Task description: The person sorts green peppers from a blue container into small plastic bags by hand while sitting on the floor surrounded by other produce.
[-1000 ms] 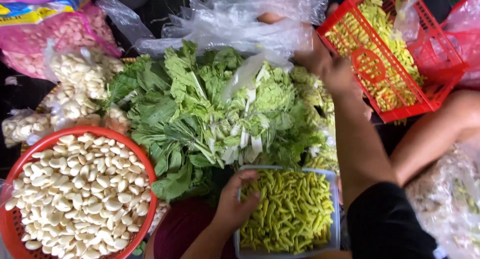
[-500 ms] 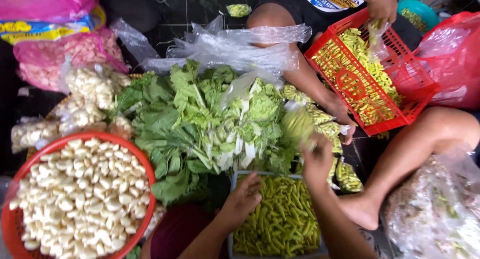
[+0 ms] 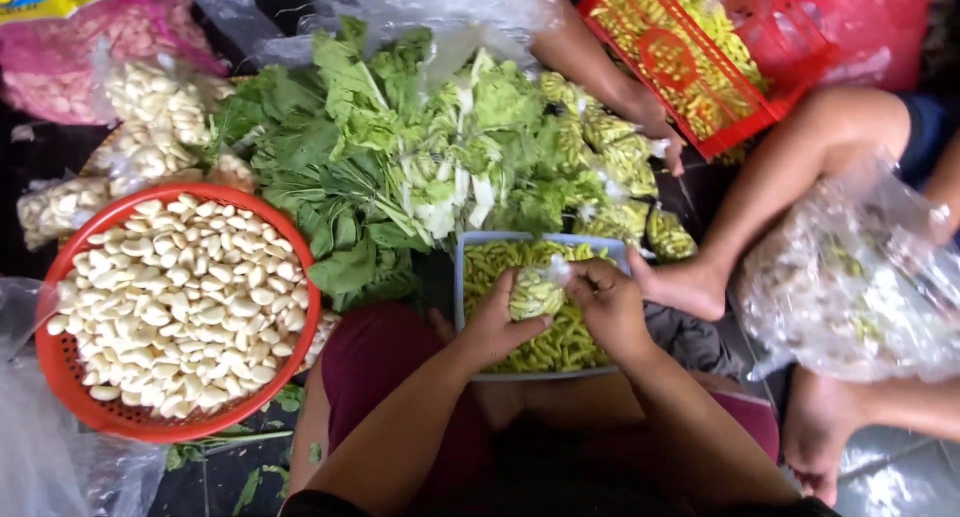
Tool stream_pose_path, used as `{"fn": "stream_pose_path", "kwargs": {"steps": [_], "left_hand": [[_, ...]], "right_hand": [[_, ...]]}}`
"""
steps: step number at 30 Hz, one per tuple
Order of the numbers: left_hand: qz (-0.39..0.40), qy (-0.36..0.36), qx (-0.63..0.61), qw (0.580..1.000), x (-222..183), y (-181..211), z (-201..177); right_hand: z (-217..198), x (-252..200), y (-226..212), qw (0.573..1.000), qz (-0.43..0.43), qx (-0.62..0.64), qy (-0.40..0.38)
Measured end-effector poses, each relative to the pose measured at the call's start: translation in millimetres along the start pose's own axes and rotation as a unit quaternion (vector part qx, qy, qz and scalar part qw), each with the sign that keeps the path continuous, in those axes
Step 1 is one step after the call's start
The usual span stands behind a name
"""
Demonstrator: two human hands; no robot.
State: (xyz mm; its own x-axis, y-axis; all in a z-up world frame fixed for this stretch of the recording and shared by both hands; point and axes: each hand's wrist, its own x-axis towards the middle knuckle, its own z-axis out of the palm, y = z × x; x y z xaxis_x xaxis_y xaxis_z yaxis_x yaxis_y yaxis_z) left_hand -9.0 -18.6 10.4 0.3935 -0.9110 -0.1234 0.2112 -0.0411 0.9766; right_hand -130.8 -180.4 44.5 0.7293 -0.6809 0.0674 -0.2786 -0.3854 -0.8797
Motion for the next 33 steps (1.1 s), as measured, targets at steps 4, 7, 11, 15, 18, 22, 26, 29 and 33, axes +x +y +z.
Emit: {"fn": "stream_pose_path", "kwargs": {"steps": [4,7,11,15,18,22,26,29,33], "left_hand": [[-0.04,-0.026,0.085,0.995,-21.1,30.9,8.1],[-0.131,-0.059,0.094,0.985,-29.8,45.1,20.2],[-0.239,-0.133,0.12,0.954,-50.9,112.4,27.8],[-0.207,-0.137,0.097,0.964,-47.7,56.4,27.3],[-0.246,-0.071,0.073,0.964,-47.2,70.3,31.9],[-0.291,0.047,-0.305,0.906,-23.6,4.7,22.3],[-0.297,-0.001,-0.454,0.84,-13.6,-32.2,34.1],[-0.318,0.043,-0.504,0.802,-23.4,-6.0,45.7],[-0.312,0.018,-0.474,0.823,-32.0,13.5,41.6]], "right_hand": [[-10.6,-5.7,-5.0,0.991,-0.089,-0.078,0.071],[-13.9,-7.2,5.0,0.96,-0.168,-0.204,0.093],[-34.6,31.7,139.4,0.675,-0.231,-0.695,0.09],[-68.5,28.6,85.7,0.953,0.069,-0.271,0.117],[-69.5,13.1,33.0,0.977,0.037,-0.202,0.057],[-58.1,-31.2,-48.2,0.988,-0.079,-0.13,0.003],[-33.8,-69.8,-81.7,0.888,-0.379,-0.253,-0.068],[-25.9,-69.0,-62.9,0.877,-0.415,-0.244,-0.01],[-33.1,-51.8,-65.4,0.883,-0.412,-0.225,0.013]]}}
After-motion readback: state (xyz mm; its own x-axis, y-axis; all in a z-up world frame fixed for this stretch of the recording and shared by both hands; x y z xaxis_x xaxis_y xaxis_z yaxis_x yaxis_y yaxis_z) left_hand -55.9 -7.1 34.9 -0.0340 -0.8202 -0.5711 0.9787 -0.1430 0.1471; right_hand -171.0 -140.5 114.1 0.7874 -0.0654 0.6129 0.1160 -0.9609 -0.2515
